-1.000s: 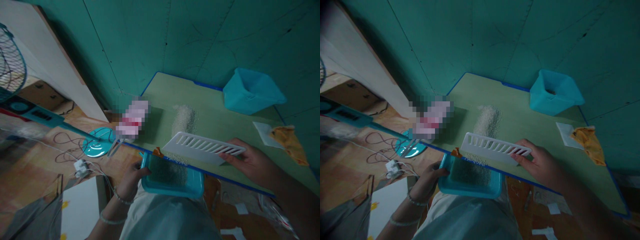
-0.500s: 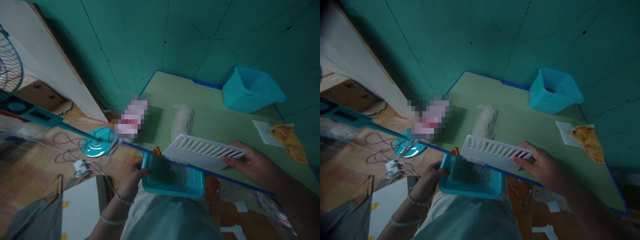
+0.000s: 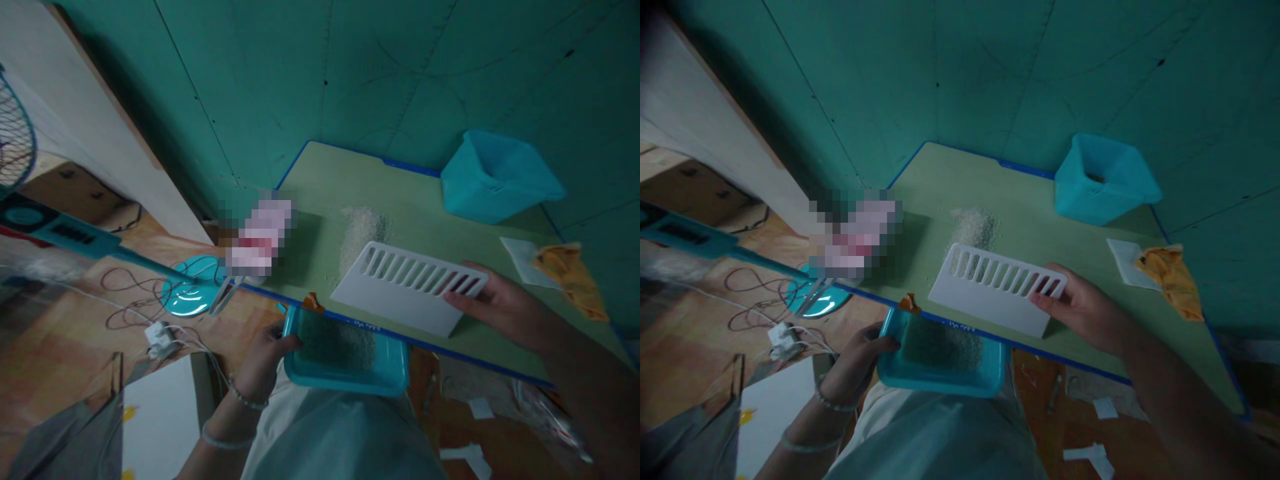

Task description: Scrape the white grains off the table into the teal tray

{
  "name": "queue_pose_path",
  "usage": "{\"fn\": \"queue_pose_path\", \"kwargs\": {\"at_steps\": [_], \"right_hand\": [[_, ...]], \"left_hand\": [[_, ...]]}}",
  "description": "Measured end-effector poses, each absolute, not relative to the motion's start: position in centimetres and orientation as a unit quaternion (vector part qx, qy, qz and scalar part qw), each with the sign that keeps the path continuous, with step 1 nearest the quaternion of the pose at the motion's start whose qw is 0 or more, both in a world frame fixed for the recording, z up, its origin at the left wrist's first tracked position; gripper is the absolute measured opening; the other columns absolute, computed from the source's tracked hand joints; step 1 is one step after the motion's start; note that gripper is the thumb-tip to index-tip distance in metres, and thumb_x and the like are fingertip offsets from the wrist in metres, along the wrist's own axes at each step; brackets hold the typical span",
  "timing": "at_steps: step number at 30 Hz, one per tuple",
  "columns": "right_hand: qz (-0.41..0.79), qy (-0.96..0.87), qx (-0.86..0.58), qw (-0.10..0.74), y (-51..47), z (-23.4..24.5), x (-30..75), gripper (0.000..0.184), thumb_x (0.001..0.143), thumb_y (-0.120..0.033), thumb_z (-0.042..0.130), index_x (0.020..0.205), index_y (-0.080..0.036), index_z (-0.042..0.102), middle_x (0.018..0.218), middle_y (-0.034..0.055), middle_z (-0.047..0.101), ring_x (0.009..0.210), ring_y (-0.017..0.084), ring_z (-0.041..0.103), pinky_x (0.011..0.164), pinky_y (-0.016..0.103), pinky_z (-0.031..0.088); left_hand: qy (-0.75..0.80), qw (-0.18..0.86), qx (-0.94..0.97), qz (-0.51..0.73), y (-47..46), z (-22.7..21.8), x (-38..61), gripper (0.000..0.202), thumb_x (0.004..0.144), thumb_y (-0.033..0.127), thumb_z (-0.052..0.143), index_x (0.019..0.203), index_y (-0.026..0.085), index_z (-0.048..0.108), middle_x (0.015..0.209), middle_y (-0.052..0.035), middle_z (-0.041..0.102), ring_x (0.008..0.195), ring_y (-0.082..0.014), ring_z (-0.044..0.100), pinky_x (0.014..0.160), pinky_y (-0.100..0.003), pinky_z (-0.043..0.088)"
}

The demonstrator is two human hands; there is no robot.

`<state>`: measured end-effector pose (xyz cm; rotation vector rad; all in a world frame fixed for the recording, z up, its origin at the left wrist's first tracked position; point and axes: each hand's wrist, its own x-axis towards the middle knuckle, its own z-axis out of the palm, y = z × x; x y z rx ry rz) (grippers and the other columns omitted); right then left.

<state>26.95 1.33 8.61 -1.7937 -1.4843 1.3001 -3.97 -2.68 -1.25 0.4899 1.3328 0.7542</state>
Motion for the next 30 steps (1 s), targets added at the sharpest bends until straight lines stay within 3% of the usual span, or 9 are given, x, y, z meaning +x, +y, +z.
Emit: {"fn": "queue_pose_path", "kwargs": {"at_steps": [11,17,30], "right_hand": [[0.537,-0.509,-0.620,0.261,2.1,7.3,26.2,0.036,0.055,-0.044,0.073,0.078,-0.023,0.055,0.069,-0.0007,0.066,0.069,0.020,0.061,0.062,0.031,0.049],[0.571,-0.510,-0.586,0.266,2.4,7.3,26.3,0.024,0.068,-0.034,0.067,0.086,-0.022,0.057,0.076,-0.0006,0.069,0.075,0.019,0.064,0.069,0.030,0.048],[0.575,-0.510,-0.577,0.276,2.5,5.8,26.9,0.038,0.063,-0.042,0.070,0.090,-0.019,0.056,0.081,0.0024,0.070,0.078,0.020,0.064,0.069,0.032,0.049]], "left_hand": [[0.596,0.696,0.213,0.338,-2.7,-0.9,-4.0,0.021,0.046,0.015,0.062,0.066,0.014,0.068,0.054,0.0008,0.065,0.058,-0.0159,0.055,0.059,-0.026,0.044],[0.596,0.695,0.222,0.336,-2.5,-0.9,-3.8,0.020,0.046,0.014,0.062,0.065,0.014,0.068,0.056,0.0002,0.065,0.057,-0.0174,0.057,0.058,-0.028,0.045],[0.585,0.702,0.224,0.339,-2.5,-1.3,-3.8,0.020,0.048,0.014,0.063,0.067,0.015,0.069,0.058,-0.0007,0.068,0.064,-0.0194,0.060,0.061,-0.028,0.046]]}}
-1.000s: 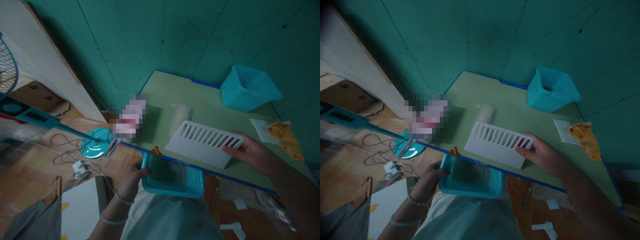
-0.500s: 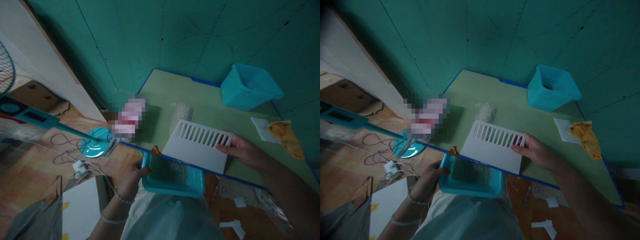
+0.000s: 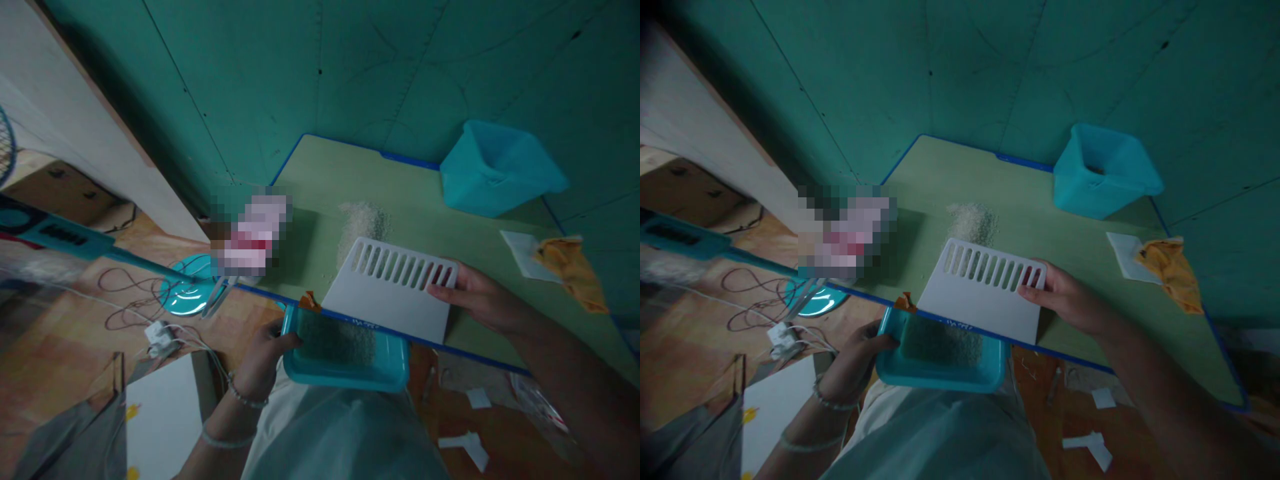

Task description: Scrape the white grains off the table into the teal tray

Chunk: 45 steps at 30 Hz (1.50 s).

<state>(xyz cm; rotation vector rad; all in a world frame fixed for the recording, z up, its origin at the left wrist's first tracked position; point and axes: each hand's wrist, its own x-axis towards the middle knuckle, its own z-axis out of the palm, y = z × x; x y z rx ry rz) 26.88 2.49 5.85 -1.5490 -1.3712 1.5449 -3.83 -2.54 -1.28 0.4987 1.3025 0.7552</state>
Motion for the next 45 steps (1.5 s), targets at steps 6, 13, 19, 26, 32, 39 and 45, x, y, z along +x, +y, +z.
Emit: {"fn": "queue_pose_path", "kwargs": {"at_steps": [6,13,19,26,32,39,45], "right_hand": [[0.568,-0.516,-0.583,0.268,2.3,5.3,27.3,0.039,0.065,-0.045,0.068,0.091,-0.019,0.056,0.083,0.0036,0.070,0.079,0.022,0.064,0.070,0.034,0.049],[0.583,-0.510,-0.587,0.235,1.4,6.0,26.8,0.039,0.065,-0.045,0.067,0.094,-0.021,0.056,0.082,0.0032,0.071,0.079,0.023,0.066,0.067,0.035,0.051],[0.523,-0.492,-0.632,0.292,1.0,6.9,27.0,0.037,0.060,-0.047,0.071,0.085,-0.024,0.055,0.073,-0.0008,0.067,0.069,0.021,0.063,0.061,0.033,0.051],[0.388,-0.462,-0.645,0.470,1.2,7.4,23.5,0.034,0.063,-0.036,0.071,0.084,-0.031,0.045,0.079,-0.0043,0.062,0.076,0.019,0.061,0.071,0.035,0.049],[0.362,-0.490,-0.638,0.472,1.4,6.4,17.7,0.026,0.071,-0.037,0.060,0.088,-0.028,0.043,0.077,-0.0018,0.060,0.067,0.017,0.060,0.063,0.033,0.050],[0.362,-0.520,-0.618,0.466,4.0,5.6,13.6,0.020,0.071,-0.029,0.057,0.078,-0.026,0.040,0.071,-0.0028,0.056,0.063,0.016,0.057,0.061,0.032,0.047],[0.344,-0.517,-0.648,0.442,5.1,5.5,13.4,0.020,0.069,-0.028,0.057,0.076,-0.026,0.039,0.071,-0.0015,0.058,0.061,0.017,0.057,0.060,0.032,0.045]], "left_hand": [[0.591,0.700,0.225,0.333,-2.4,-0.9,-3.8,0.021,0.047,0.015,0.063,0.068,0.014,0.069,0.059,-0.0021,0.068,0.063,-0.0202,0.060,0.061,-0.029,0.047],[0.598,0.694,0.228,0.330,-2.3,-0.6,-3.7,0.023,0.048,0.015,0.061,0.070,0.014,0.068,0.060,-0.0021,0.068,0.063,-0.0205,0.061,0.059,-0.029,0.046],[0.588,0.695,0.237,0.339,-2.4,-0.8,-3.8,0.021,0.048,0.016,0.062,0.067,0.014,0.069,0.061,-0.0016,0.068,0.061,-0.0195,0.060,0.060,-0.030,0.047],[0.596,0.693,0.229,0.335,-2.5,-0.8,-3.9,0.021,0.047,0.015,0.061,0.067,0.014,0.070,0.059,-0.0016,0.068,0.059,-0.0191,0.059,0.059,-0.029,0.046],[0.592,0.701,0.220,0.332,-2.7,-0.5,-3.8,0.021,0.047,0.017,0.062,0.067,0.014,0.069,0.058,-0.0020,0.068,0.059,-0.0202,0.060,0.059,-0.030,0.046],[0.593,0.690,0.232,0.343,-2.8,-1.0,-4.3,0.019,0.047,0.015,0.061,0.064,0.014,0.069,0.055,0.0001,0.065,0.056,-0.0168,0.056,0.057,-0.027,0.043],[0.576,0.699,0.233,0.355,-2.8,-1.4,-4.6,0.018,0.048,0.015,0.061,0.063,0.014,0.069,0.055,-0.0003,0.066,0.058,-0.0174,0.057,0.061,-0.028,0.044]]}}
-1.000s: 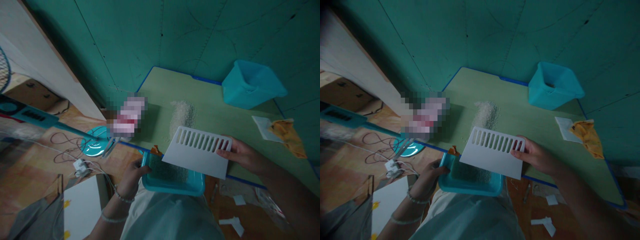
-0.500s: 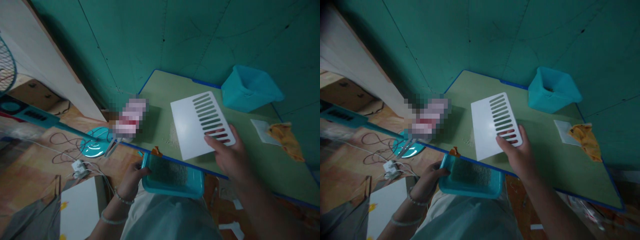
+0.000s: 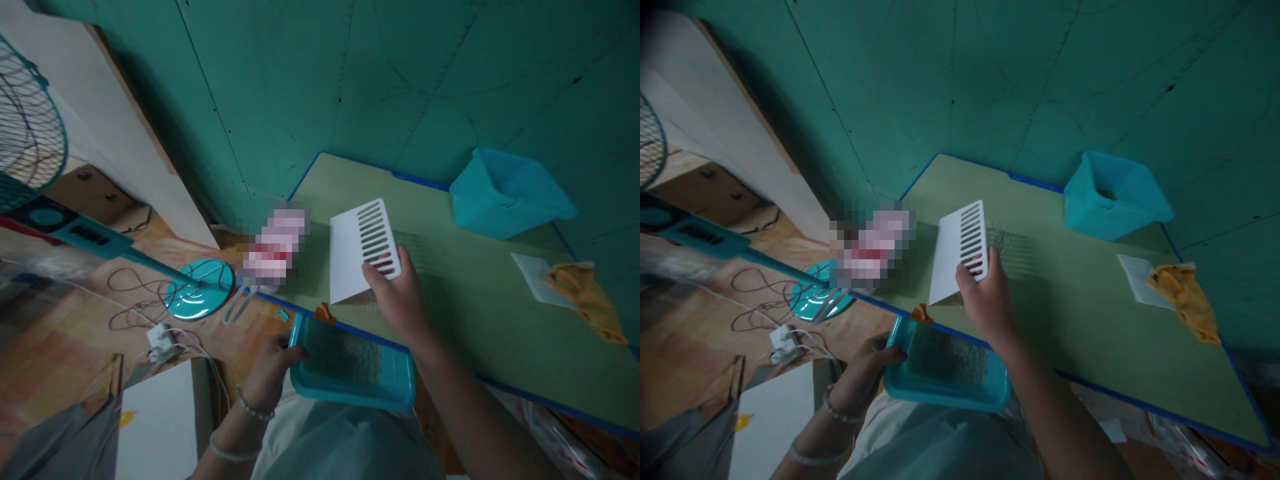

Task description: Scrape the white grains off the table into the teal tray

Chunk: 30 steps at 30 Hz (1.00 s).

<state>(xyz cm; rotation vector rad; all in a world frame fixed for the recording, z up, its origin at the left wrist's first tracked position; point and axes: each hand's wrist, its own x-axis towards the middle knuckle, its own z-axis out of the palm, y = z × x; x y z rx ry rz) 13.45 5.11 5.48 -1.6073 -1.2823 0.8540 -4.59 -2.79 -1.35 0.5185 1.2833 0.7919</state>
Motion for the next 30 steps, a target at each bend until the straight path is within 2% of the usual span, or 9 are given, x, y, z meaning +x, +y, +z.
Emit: {"fn": "queue_pose_path", "kwargs": {"at_steps": [8,13,20,30], "right_hand": [[0.306,-0.467,-0.701,0.443,3.6,5.5,15.9,0.022,0.068,-0.032,0.060,0.080,-0.025,0.043,0.074,-0.0001,0.060,0.066,0.018,0.059,0.065,0.032,0.046],[0.280,-0.430,-0.708,0.485,3.1,5.0,17.2,0.028,0.061,-0.038,0.064,0.079,-0.023,0.047,0.070,-0.0004,0.062,0.063,0.019,0.059,0.061,0.033,0.046],[0.278,-0.410,-0.714,0.495,2.7,5.2,18.0,0.029,0.058,-0.036,0.067,0.076,-0.023,0.047,0.065,-0.0017,0.062,0.059,0.018,0.058,0.057,0.032,0.045],[0.251,-0.512,-0.639,0.516,6.7,6.9,16.7,0.022,0.063,-0.030,0.061,0.079,-0.023,0.047,0.072,0.0006,0.062,0.065,0.018,0.059,0.062,0.034,0.046]], "left_hand": [[0.560,0.709,0.243,0.353,-2.6,-1.5,-4.8,0.021,0.049,0.014,0.060,0.068,0.014,0.070,0.057,-0.0002,0.068,0.060,-0.0187,0.058,0.063,-0.029,0.045],[0.567,0.710,0.235,0.346,-2.6,-2.1,-4.6,0.021,0.048,0.014,0.060,0.067,0.014,0.070,0.058,-0.0008,0.068,0.061,-0.0196,0.059,0.063,-0.029,0.045],[0.562,0.715,0.234,0.345,-2.6,-2.0,-4.5,0.021,0.049,0.017,0.062,0.068,0.014,0.070,0.058,-0.0017,0.069,0.062,-0.0216,0.060,0.065,-0.032,0.046],[0.574,0.700,0.241,0.349,-2.6,-1.3,-4.2,0.017,0.048,0.017,0.061,0.063,0.014,0.068,0.056,-0.0002,0.066,0.063,-0.0212,0.057,0.065,-0.031,0.044]]}}
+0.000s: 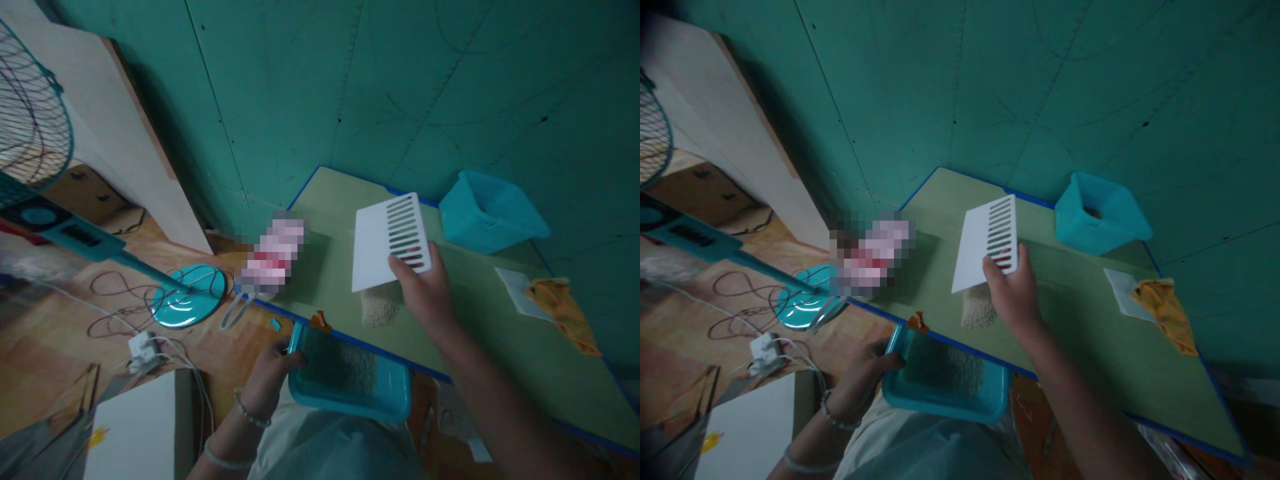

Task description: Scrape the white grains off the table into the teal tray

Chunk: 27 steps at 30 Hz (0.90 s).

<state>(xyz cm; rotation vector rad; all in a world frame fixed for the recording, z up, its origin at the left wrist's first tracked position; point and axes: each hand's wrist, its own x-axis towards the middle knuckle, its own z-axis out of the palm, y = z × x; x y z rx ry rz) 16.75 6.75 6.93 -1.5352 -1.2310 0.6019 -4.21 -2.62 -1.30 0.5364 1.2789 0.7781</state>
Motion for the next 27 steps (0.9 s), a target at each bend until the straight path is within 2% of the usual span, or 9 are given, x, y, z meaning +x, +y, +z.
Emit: {"fn": "queue_pose_path", "kwargs": {"at_steps": [8,15,23,27], "right_hand": [[0.233,-0.563,-0.640,0.469,11.8,5.9,12.0,0.020,0.061,-0.027,0.054,0.074,-0.025,0.040,0.071,0.0022,0.058,0.063,0.020,0.055,0.063,0.035,0.043],[0.191,-0.547,-0.682,0.447,12.3,5.6,12.7,0.019,0.060,-0.025,0.052,0.072,-0.025,0.037,0.068,0.0017,0.054,0.060,0.021,0.051,0.061,0.036,0.039],[0.175,-0.508,-0.700,0.471,10.8,5.4,16.4,0.019,0.059,-0.026,0.056,0.072,-0.025,0.042,0.066,-0.0001,0.055,0.062,0.021,0.051,0.063,0.036,0.040],[0.203,-0.489,-0.682,0.505,10.5,5.2,18.3,0.020,0.059,-0.029,0.058,0.074,-0.023,0.047,0.067,-0.0006,0.057,0.058,0.018,0.052,0.057,0.033,0.042]], "left_hand": [[0.578,0.694,0.238,0.356,-3.0,-1.5,-4.6,0.019,0.047,0.016,0.062,0.064,0.014,0.069,0.056,-0.0003,0.066,0.062,-0.0221,0.059,0.064,-0.031,0.045],[0.568,0.698,0.245,0.361,-3.1,-1.9,-4.7,0.018,0.050,0.017,0.061,0.066,0.014,0.069,0.057,-0.0009,0.067,0.062,-0.0218,0.060,0.065,-0.031,0.045],[0.556,0.712,0.234,0.359,-2.6,-2.2,-4.4,0.025,0.047,0.017,0.062,0.070,0.012,0.070,0.059,-0.0025,0.067,0.065,-0.0232,0.060,0.065,-0.032,0.045],[0.553,0.713,0.234,0.363,-2.7,-1.6,-4.3,0.023,0.049,0.018,0.061,0.069,0.012,0.070,0.059,-0.0028,0.067,0.063,-0.0224,0.061,0.066,-0.032,0.046]]}}
